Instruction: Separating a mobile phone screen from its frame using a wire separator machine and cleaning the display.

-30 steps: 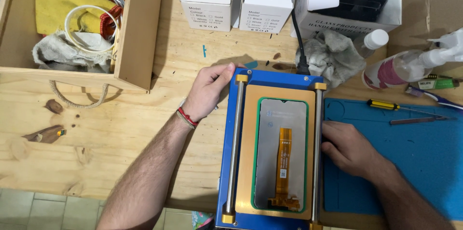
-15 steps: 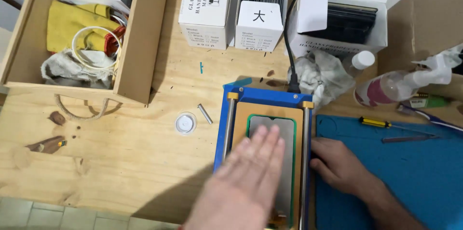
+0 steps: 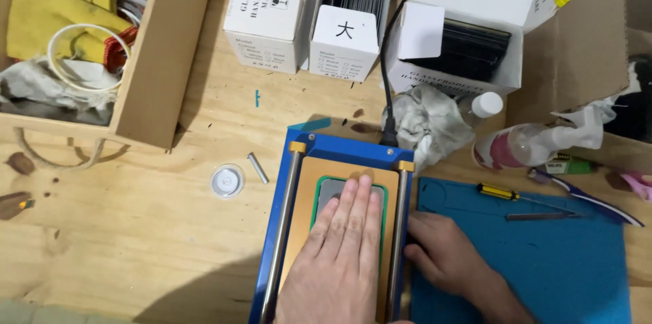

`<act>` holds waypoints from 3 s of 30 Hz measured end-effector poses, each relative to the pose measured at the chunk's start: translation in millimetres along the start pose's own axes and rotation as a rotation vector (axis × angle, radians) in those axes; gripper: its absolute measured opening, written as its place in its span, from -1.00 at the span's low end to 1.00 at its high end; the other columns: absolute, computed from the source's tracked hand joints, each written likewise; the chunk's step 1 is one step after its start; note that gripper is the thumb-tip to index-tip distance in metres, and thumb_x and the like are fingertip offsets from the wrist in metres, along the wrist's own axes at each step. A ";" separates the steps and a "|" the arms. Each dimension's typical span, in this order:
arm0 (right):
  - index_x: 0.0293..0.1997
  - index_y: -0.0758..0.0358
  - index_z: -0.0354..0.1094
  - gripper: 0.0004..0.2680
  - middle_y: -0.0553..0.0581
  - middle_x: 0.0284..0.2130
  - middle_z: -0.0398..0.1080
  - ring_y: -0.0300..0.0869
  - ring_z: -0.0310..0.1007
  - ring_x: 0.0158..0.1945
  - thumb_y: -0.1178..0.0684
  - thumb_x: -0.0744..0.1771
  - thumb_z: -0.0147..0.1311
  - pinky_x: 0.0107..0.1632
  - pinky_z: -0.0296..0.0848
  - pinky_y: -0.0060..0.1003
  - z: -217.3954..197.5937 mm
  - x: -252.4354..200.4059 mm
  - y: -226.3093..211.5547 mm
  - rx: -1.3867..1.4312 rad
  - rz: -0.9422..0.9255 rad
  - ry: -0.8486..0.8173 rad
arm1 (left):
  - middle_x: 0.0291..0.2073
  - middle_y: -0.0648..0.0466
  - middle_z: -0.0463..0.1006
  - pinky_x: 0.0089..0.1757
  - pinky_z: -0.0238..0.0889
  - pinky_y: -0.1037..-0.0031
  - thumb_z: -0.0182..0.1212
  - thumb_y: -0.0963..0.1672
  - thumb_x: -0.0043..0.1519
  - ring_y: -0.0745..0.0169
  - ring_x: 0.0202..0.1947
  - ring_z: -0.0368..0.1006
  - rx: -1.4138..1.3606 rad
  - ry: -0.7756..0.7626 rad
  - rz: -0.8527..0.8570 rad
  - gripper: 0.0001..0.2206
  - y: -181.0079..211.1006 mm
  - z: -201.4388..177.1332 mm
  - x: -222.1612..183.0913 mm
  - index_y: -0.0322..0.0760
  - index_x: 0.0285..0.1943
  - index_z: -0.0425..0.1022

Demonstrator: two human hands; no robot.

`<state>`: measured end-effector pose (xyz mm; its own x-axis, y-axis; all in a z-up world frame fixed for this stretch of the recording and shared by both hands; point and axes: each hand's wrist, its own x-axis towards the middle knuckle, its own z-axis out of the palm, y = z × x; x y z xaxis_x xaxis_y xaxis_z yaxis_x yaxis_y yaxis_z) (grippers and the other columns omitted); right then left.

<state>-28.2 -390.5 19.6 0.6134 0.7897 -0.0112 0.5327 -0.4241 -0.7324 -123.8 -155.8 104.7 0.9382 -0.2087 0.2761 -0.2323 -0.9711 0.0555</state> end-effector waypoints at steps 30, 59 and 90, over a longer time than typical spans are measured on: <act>-0.14 0.12 0.47 -0.58 0.15 -0.25 0.62 0.00 0.63 -0.26 -0.39 0.45 -0.25 -0.25 0.52 -0.10 -5.0 -0.6 -6.7 -0.033 0.097 -0.014 | 0.74 -0.25 -0.15 0.60 -0.38 0.25 -0.41 0.60 0.03 -0.11 0.75 -0.25 0.028 -0.065 -0.036 0.41 4.5 -1.8 -2.6 -0.56 0.72 -0.17; -0.42 0.19 0.47 -0.76 0.14 -0.53 0.50 -0.10 0.49 -0.52 -0.06 0.40 0.08 -0.41 0.51 -0.16 -30.0 -16.2 3.6 -0.582 -0.301 0.272 | -0.66 0.11 0.25 -0.46 0.03 0.36 0.25 -0.18 0.42 0.18 -0.65 0.12 -0.725 0.560 0.087 -0.58 -216.8 62.5 -2.7 -0.21 -0.54 0.20; -0.13 0.53 0.54 -0.89 0.59 -0.04 0.55 0.09 0.52 -0.17 0.21 0.42 0.23 -0.15 0.53 -0.06 -27.6 -80.5 12.5 -0.785 -0.269 0.817 | -0.66 0.26 0.57 -0.23 0.40 0.34 -0.09 -0.39 0.27 0.23 -0.54 0.56 -0.671 0.691 0.042 -0.62 -211.2 80.7 -9.8 -0.51 0.26 0.39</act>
<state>-54.8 -471.5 30.2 0.4665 0.4966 0.7320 0.7423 -0.6698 -0.0187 -63.2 41.9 12.9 0.6173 0.0814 0.7825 -0.5616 -0.6509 0.5107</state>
